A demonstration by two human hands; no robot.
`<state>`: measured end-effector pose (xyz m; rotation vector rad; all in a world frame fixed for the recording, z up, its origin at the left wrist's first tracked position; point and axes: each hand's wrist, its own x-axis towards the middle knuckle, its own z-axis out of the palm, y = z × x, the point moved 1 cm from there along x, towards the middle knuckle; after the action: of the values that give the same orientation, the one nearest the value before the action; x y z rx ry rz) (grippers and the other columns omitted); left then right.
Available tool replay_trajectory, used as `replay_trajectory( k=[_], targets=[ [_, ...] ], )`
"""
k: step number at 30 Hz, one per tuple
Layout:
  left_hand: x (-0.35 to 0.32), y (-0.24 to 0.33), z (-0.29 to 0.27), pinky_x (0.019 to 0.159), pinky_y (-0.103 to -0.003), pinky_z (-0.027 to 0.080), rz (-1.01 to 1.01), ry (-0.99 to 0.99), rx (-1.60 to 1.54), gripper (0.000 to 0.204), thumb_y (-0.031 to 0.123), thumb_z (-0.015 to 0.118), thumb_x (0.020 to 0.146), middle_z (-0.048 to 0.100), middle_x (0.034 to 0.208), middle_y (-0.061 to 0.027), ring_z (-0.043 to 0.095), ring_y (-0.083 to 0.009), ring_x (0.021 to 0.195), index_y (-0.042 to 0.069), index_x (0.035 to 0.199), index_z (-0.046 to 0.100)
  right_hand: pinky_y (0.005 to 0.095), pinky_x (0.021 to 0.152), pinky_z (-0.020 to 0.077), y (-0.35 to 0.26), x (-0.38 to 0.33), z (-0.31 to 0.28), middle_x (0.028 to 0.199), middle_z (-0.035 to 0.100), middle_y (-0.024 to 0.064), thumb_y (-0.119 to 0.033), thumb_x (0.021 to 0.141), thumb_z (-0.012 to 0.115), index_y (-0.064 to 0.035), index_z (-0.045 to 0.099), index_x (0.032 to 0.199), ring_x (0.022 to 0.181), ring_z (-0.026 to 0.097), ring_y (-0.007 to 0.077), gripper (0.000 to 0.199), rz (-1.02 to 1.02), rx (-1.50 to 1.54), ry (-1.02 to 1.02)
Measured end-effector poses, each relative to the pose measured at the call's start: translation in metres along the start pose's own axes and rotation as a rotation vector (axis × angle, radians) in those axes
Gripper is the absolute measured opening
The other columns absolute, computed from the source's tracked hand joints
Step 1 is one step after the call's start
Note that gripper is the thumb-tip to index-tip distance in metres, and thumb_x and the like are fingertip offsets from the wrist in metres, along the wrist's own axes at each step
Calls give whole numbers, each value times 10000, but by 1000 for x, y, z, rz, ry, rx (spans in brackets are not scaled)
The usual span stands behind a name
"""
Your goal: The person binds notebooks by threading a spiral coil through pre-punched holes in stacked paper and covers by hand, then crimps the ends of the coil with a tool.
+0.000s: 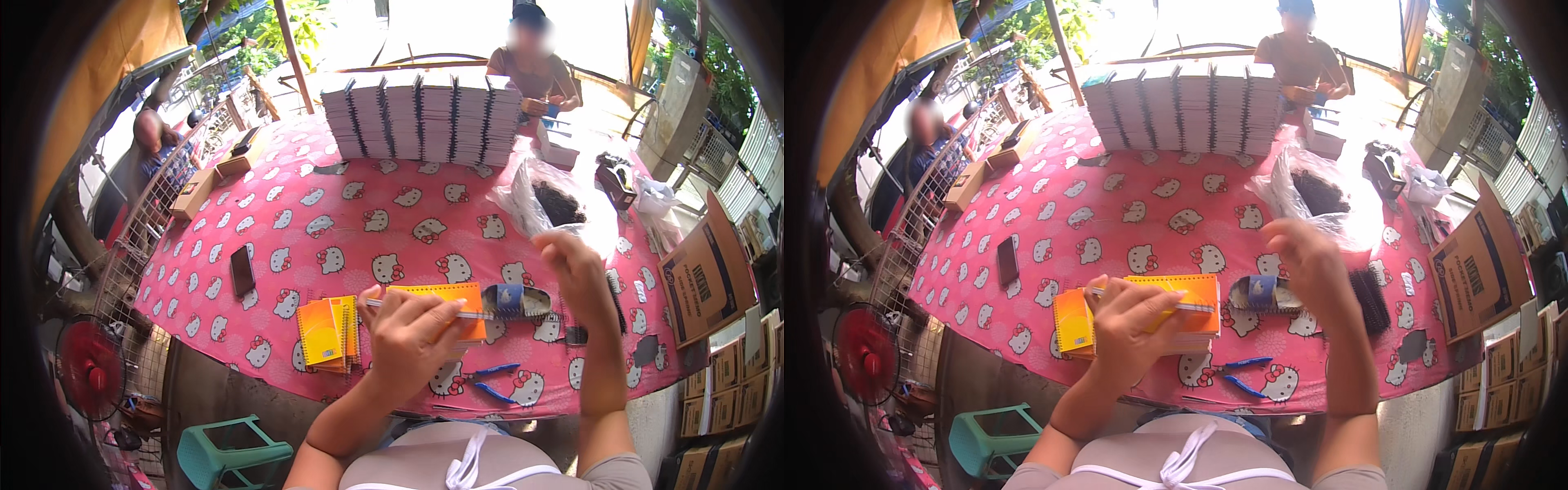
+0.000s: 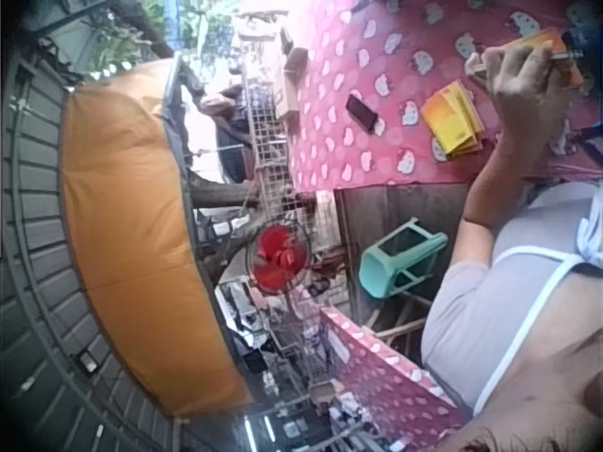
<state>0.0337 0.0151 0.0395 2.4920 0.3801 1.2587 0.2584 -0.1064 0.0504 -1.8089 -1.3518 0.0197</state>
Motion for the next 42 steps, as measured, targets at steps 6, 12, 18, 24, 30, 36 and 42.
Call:
replay_trajectory(
  k=[6,12,18,24,30,36,42],
  targets=[
    [11,-3,12,870,-382,351,-49,39,-31,277,189,836,679,685,829,-12,582,-195,814,100,918,729,428,780,531,181,-88,74,950,671,184,-329,722,765,-40,619,1040,874,655,384,453,86,-546,-355],
    [11,-11,8,848,-382,371,-19,17,3,293,206,847,637,669,806,-11,587,-201,834,109,873,702,386,698,539,184,-40,64,953,668,128,-253,732,753,-36,588,1016,841,672,259,394,323,-205,-30],
    [11,-17,12,849,-383,355,-83,2,-48,322,242,832,654,659,831,-15,581,-191,843,110,911,691,295,816,510,37,35,5,898,663,36,-52,714,772,-26,626,1009,881,608,100,330,28,456,-425],
    [18,-9,1,831,-369,405,-183,-7,-132,369,212,827,686,673,864,-43,597,-207,807,86,997,673,313,734,514,41,43,12,825,660,44,-171,746,783,-42,617,1021,790,622,127,346,213,332,-358],
    [-3,-33,-5,767,-338,517,-131,80,-195,347,19,768,712,669,921,-82,633,-230,886,57,1036,652,268,692,507,5,55,16,835,648,22,-100,719,778,-47,626,997,805,606,71,322,-119,401,-385],
    [8,-32,-10,792,-325,527,-210,-31,-365,372,-42,745,713,663,919,-84,642,-208,925,67,1055,646,299,702,505,20,70,26,837,658,50,-86,693,774,-54,621,1006,801,626,126,350,-133,37,-370],
    [7,-41,-4,796,-294,525,-195,85,-331,364,-16,749,766,650,908,-63,632,-145,916,75,1098,631,343,718,502,46,64,35,835,665,125,-83,656,771,-37,599,1008,805,662,244,394,-220,30,-274]
  ],
)
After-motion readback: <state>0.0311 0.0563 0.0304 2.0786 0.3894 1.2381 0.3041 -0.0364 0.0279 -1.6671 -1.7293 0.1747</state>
